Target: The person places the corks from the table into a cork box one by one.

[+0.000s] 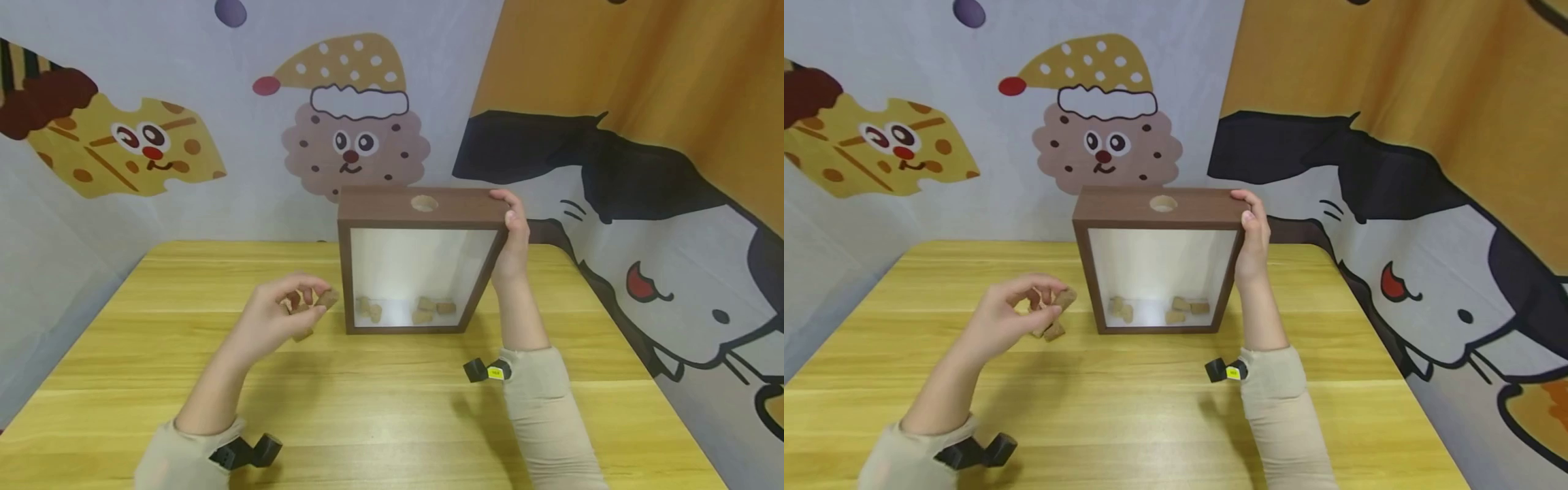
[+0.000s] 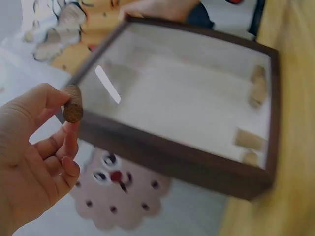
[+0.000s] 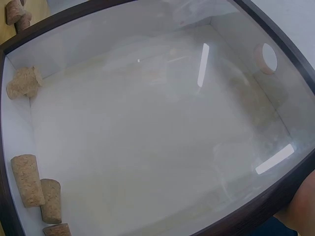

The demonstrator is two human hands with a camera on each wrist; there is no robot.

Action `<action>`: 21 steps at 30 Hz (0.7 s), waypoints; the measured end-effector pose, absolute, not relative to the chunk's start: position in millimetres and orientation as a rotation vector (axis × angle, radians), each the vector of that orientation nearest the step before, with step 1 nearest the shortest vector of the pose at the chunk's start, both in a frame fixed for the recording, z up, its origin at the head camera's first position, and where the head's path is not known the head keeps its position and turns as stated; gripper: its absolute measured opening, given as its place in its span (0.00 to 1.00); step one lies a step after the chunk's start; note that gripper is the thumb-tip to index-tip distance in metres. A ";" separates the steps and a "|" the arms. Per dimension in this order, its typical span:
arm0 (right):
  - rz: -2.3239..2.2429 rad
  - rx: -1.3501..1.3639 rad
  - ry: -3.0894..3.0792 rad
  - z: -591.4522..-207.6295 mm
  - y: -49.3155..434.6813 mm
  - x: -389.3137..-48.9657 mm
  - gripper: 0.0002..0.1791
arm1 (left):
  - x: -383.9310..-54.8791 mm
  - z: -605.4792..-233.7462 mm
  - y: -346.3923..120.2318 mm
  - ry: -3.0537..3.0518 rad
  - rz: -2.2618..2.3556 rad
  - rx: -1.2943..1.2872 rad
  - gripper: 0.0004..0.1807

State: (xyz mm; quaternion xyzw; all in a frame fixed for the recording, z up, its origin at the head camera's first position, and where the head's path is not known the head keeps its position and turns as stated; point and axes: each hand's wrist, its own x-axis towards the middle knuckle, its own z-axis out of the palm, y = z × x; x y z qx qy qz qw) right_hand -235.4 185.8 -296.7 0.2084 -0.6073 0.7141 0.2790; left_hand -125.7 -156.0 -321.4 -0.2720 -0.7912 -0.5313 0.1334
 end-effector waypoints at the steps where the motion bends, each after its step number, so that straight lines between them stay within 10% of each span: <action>1: 1.913 0.556 -1.631 -296.8 186.0 -235.8 0.30 | -125.5 -316.4 -152.8 -2.264 -1.538 -0.800 0.16; 21: 1.949 0.560 -1.600 -296.4 186.0 -235.4 0.25 | -149.8 -214.7 -73.2 -2.060 -1.556 -0.929 0.14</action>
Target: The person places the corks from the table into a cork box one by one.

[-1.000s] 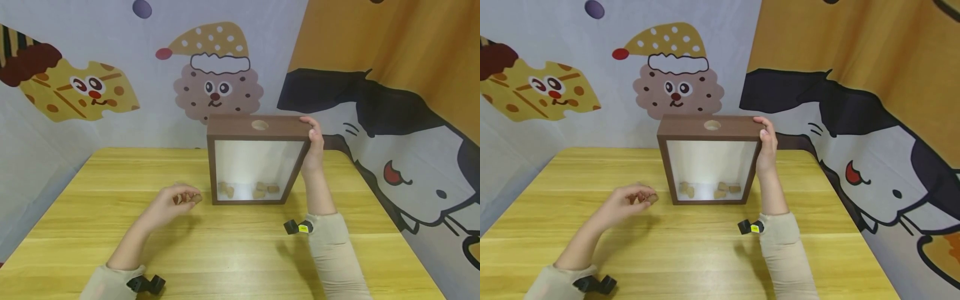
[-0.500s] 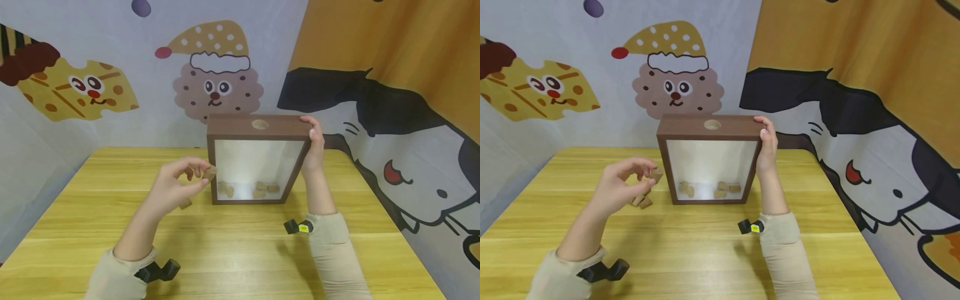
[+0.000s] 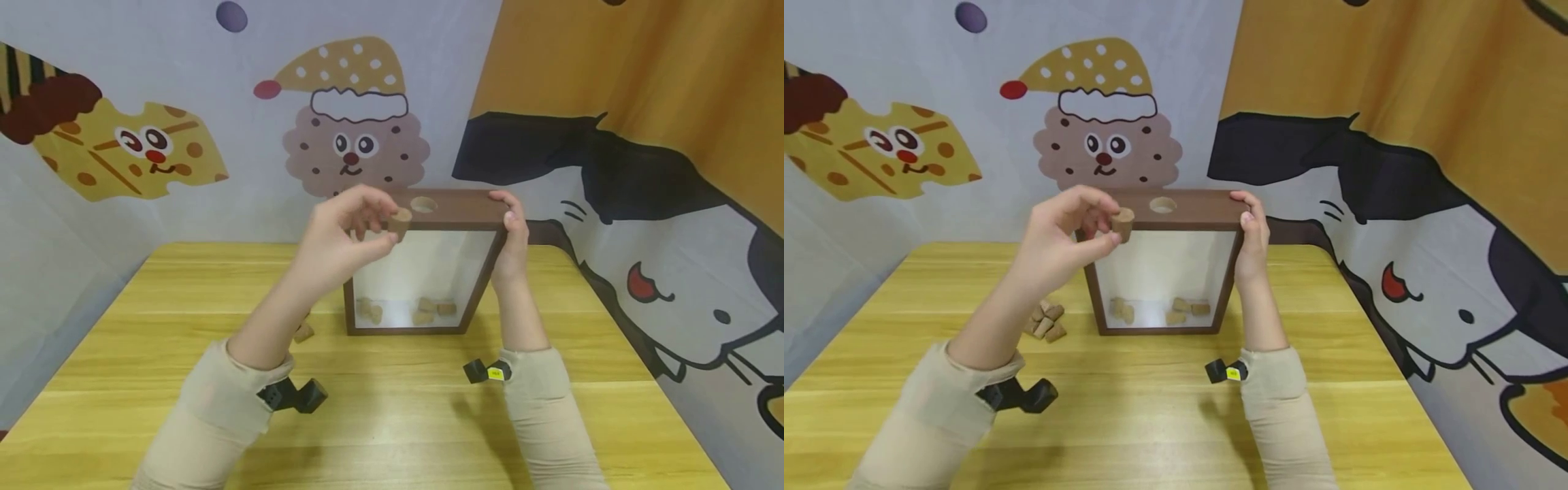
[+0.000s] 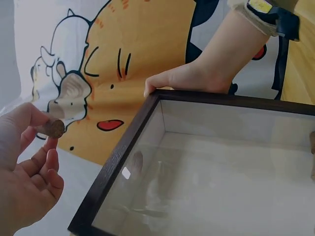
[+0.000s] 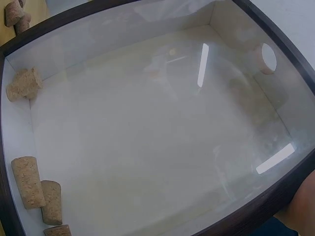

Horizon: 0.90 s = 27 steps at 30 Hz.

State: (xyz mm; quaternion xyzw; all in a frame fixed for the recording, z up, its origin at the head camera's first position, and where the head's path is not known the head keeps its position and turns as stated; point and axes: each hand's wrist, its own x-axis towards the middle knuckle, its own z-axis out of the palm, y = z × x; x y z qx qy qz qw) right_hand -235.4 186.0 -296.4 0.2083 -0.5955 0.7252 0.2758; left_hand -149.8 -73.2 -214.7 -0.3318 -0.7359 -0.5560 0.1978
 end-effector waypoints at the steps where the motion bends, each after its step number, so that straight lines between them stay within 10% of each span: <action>1: 1.951 0.556 -1.602 -296.6 185.9 -235.4 0.25 | -153.5 -211.4 -70.7 -2.064 -1.570 -0.914 0.14; 27: 1.985 0.534 -1.590 -296.9 184.9 -235.8 0.26 | -219.7 -192.6 -36.8 -2.472 -1.382 -0.741 0.10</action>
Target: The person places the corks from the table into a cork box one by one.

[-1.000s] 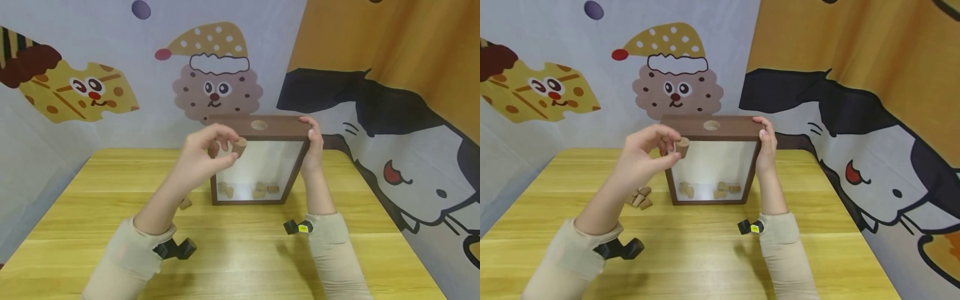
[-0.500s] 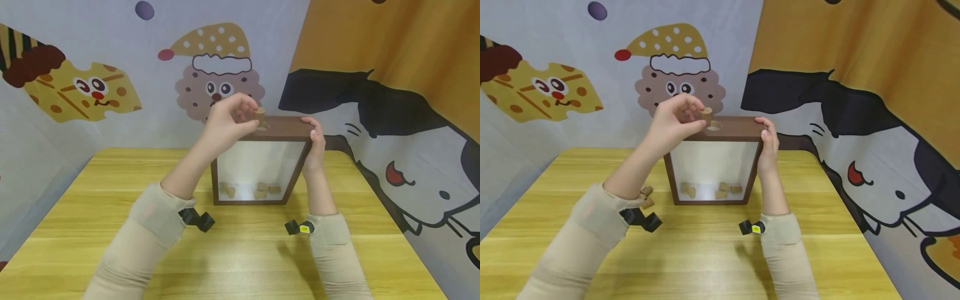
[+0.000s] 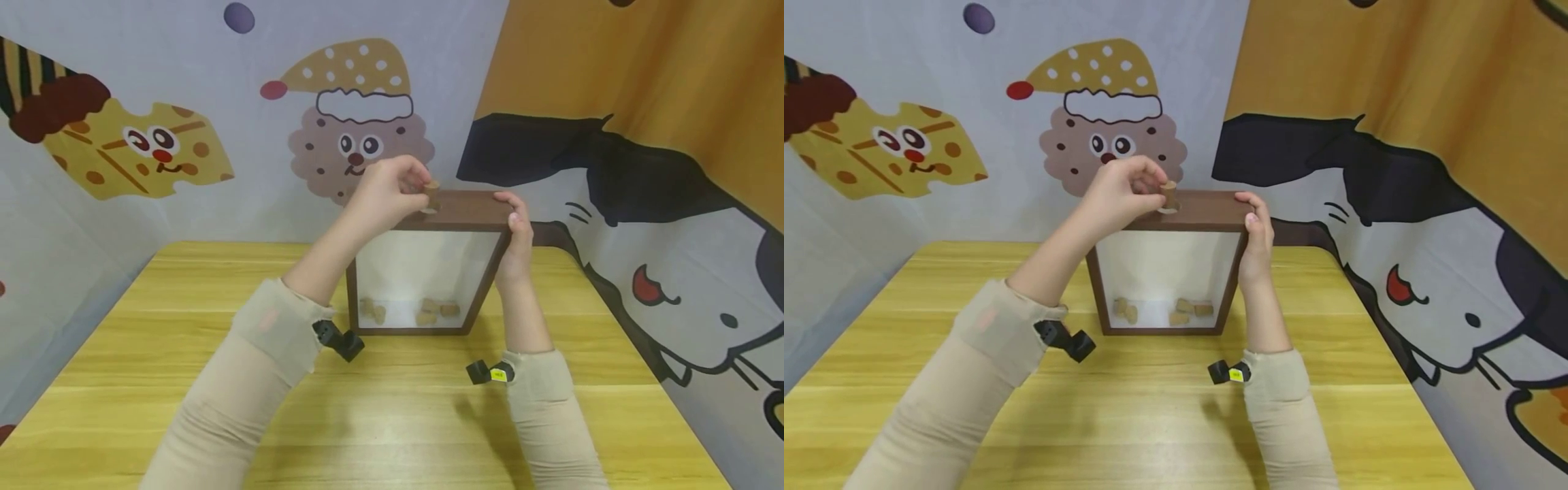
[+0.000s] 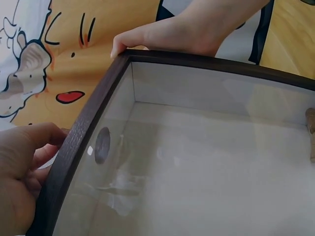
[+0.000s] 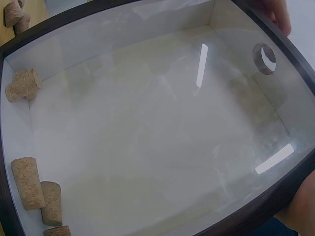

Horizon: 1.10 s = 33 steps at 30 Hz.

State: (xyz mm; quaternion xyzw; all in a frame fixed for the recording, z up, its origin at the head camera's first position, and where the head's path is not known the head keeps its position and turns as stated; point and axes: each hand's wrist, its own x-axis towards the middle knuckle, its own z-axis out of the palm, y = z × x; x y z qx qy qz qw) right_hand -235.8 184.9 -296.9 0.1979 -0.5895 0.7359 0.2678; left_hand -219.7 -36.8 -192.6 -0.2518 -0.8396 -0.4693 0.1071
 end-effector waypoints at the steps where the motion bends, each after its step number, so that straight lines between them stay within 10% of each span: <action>1: 1.984 0.534 -1.594 -296.7 185.0 -235.5 0.26 | -219.8 -192.5 -36.8 -2.487 -1.373 -0.731 0.10; 33: 1.927 0.567 -1.608 -297.3 185.8 -236.5 0.28 | -146.9 -268.0 -103.9 -2.115 -1.434 -0.878 0.07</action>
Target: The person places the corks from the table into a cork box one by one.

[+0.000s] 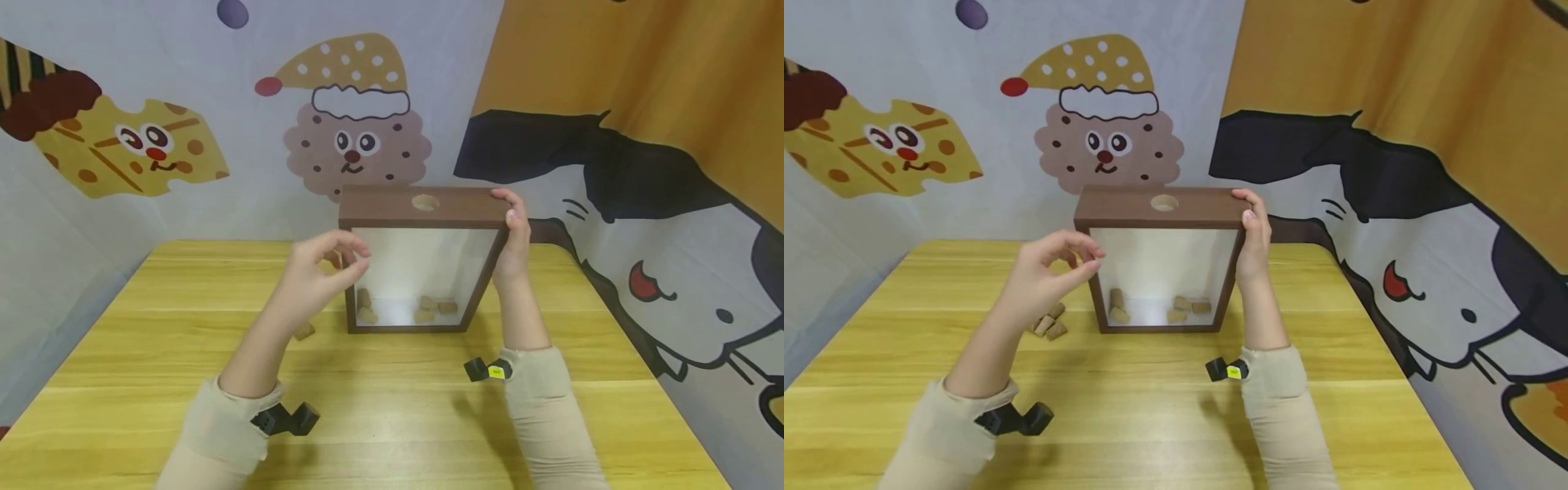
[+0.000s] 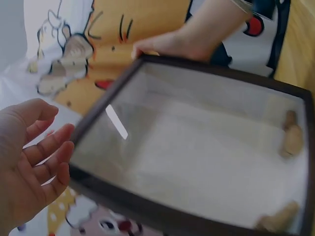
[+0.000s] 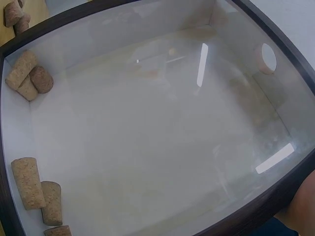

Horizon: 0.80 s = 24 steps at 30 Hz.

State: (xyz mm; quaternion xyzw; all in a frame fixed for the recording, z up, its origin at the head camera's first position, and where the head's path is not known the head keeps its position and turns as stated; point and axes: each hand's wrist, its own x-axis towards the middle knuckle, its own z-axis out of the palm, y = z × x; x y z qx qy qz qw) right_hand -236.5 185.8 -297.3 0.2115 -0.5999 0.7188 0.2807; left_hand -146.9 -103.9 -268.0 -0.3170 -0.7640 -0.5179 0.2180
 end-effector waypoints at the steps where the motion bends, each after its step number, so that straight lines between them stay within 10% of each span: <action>1: 1.929 0.566 -1.608 -297.3 186.0 -236.6 0.28 | -145.8 -274.2 -107.7 -2.136 -1.443 -0.853 0.08; 24: 1.921 0.550 -1.613 -296.9 185.9 -236.6 0.28 | -159.7 -381.3 -227.8 -2.653 -1.270 -0.586 0.09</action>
